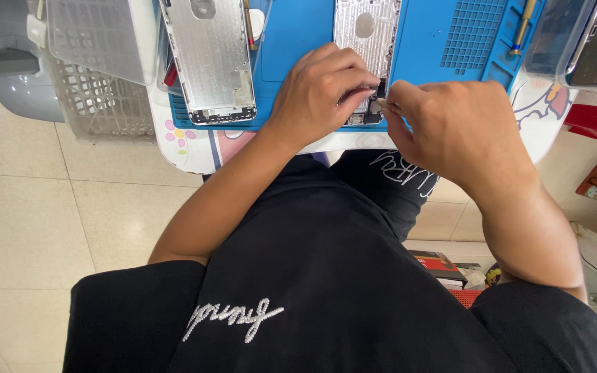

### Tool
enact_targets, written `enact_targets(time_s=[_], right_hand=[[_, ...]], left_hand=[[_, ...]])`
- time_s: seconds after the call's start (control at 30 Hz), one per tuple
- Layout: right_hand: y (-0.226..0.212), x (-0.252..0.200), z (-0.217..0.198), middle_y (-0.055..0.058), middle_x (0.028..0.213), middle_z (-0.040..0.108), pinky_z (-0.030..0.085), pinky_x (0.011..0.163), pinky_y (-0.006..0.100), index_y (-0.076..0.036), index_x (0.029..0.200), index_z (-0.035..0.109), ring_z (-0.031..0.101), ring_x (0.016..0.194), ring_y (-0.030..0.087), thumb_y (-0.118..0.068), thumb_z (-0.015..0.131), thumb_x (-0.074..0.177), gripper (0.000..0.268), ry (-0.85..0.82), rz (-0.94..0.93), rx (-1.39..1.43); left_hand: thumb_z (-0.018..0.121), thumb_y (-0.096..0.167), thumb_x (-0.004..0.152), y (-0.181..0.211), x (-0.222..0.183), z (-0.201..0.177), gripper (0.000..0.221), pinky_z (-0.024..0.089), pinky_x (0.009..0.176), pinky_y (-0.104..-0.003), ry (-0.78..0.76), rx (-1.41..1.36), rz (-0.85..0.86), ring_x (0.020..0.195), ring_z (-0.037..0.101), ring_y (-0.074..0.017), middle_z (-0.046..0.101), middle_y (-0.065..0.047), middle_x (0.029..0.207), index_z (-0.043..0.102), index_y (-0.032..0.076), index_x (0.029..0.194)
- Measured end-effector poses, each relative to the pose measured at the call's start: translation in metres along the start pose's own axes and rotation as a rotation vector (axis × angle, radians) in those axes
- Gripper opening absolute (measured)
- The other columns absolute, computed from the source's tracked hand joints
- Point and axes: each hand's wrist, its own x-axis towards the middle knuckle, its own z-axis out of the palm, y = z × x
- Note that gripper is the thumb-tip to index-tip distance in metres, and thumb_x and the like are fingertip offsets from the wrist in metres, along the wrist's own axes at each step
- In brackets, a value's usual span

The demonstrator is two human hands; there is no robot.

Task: The person works at a repair bench on a disassembled phone frame, using a small pry tool and screwdriver to scrape old adhesive and residue from the frame edges and to pry small components from the housing. They reposition the frame repeatedly and handle a second phone frame on the mat.

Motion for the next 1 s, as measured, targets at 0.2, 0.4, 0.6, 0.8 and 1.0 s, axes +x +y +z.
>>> enact_targets(time_s=[0.2,0.4,0.6,0.8,1.0], right_hand=[[0.002,-0.002,-0.002,0.004,0.064,0.065,0.045,0.047,0.035,-0.010,0.093,0.071,0.064,0.053,0.023,-0.035,0.071,0.097,0.025,-0.018,-0.011,-0.003],[0.001,0.001,-0.004,0.005,0.064,0.066,0.046,0.047,0.035,-0.010,0.092,0.073,0.064,0.052,0.024,-0.033,0.074,0.098,0.023,-0.026,0.005,0.031],[0.013,-0.004,0.009,0.003,0.072,0.071,0.049,0.054,0.034,-0.012,0.099,0.077,0.068,0.061,0.022,-0.030,0.074,0.100,0.018,-0.014,0.038,0.138],[0.051,-0.026,0.017,0.007,0.081,0.072,0.051,0.062,0.031,-0.006,0.107,0.077,0.070,0.068,0.019,-0.020,0.076,0.102,0.015,0.074,0.059,0.471],[0.076,-0.065,0.093,0.012,0.095,0.073,0.056,0.072,0.026,0.007,0.118,0.072,0.072,0.078,0.016,-0.008,0.067,0.119,0.015,0.495,0.278,0.950]], left_hand=[[0.085,0.011,0.084,0.000,-0.001,0.002,0.015,0.051,0.082,-0.036,0.004,-0.003,0.004,0.090,0.063,-0.0199,0.069,0.002,0.095,0.079,0.011,0.097],[0.086,0.011,0.085,0.001,0.000,0.000,0.014,0.051,0.081,-0.036,0.005,-0.002,-0.009,0.089,0.062,-0.0201,0.068,0.002,0.093,0.079,0.011,0.097],[0.084,0.010,0.085,0.002,0.000,0.002,0.013,0.052,0.082,-0.036,0.002,0.009,0.012,0.089,0.063,-0.0198,0.069,0.002,0.094,0.079,0.011,0.096],[0.083,0.010,0.089,0.004,0.001,0.001,0.011,0.050,0.080,-0.036,-0.008,0.002,0.001,0.089,0.062,-0.0206,0.069,0.001,0.095,0.079,0.010,0.100],[0.077,0.008,0.097,0.009,0.003,-0.004,0.014,0.051,0.083,-0.037,-0.016,0.002,0.032,0.094,0.064,-0.0232,0.070,-0.005,0.101,0.076,0.008,0.111]])
